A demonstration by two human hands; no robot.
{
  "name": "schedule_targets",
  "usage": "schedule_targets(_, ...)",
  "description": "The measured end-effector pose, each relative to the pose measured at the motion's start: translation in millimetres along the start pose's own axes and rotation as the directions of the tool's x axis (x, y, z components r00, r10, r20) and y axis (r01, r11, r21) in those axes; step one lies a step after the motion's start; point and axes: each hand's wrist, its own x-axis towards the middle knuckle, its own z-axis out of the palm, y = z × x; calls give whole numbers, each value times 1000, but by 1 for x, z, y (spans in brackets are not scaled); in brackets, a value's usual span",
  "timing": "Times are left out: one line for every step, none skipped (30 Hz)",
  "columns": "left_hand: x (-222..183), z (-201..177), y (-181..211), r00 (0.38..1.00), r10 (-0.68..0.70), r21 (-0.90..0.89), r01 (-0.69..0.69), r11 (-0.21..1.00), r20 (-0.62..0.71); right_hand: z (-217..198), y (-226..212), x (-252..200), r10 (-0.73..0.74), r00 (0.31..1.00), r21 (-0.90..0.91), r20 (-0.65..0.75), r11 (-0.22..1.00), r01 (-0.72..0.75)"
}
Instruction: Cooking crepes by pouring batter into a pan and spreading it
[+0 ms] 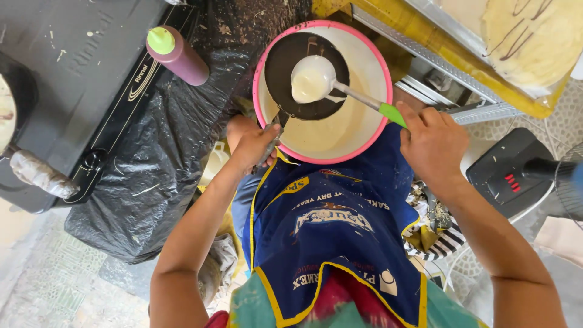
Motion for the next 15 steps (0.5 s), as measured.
schedule_targets(-1,-1,3,1000,3,-35,-4,999,-18,0,-2,5,-22,997,-28,-69,999,20)
schedule_targets(-1,-1,5,999,6,-69,-8,998,-35,-1,-4,9,-46,989,-58,-137,998,38)
schedule_targets(-6,-4,10,999,8,-75,-11,997,-41,3,-3,12,-52,988,-55,-142,997,44)
schedule_targets(-10,-6,15,998,-4,-72,0,997,-60,6,-2,14,-37,987,-63,-159,998,28)
schedule_targets(-14,-8,21,997,-17,-69,11,998,-78,9,-1,17,-23,984,-71,-176,997,11)
schedule_targets(-12,-11,15,997,-14,-70,8,998,-76,9,-2,22,-23,984,-73,-177,997,10)
schedule_targets(-10,-14,9,999,-23,-157,15,987,-49,9,-3,27,0,983,-32,-183,999,-6)
schedule_targets(-7,-15,3,999,-31,-243,26,970,-17,8,-3,31,23,982,7,-186,1000,-22)
schedule_targets(-15,-11,1,1000,-29,-243,25,970,-11,5,-5,34,24,982,1,-185,1000,-24)
schedule_targets(-21,-7,0,998,-23,-335,42,941,61,2,-7,39,41,980,0,-193,999,-42)
schedule_targets(-28,-4,-1,991,-10,-423,65,904,132,-1,-9,43,58,978,0,-201,998,-59)
schedule_targets(-24,8,-15,991,-7,-424,63,903,132,-4,-9,44,56,978,-2,-203,998,-58)
schedule_targets(-20,20,-28,983,56,-512,42,858,173,-7,-10,45,53,975,-6,-215,998,-56)
schedule_targets(-16,31,-43,971,119,-596,27,803,205,-10,-11,46,50,973,-8,-226,999,-53)
schedule_targets(-10,42,-48,971,120,-597,27,801,205,-15,-12,43,48,973,-8,-226,999,-51)
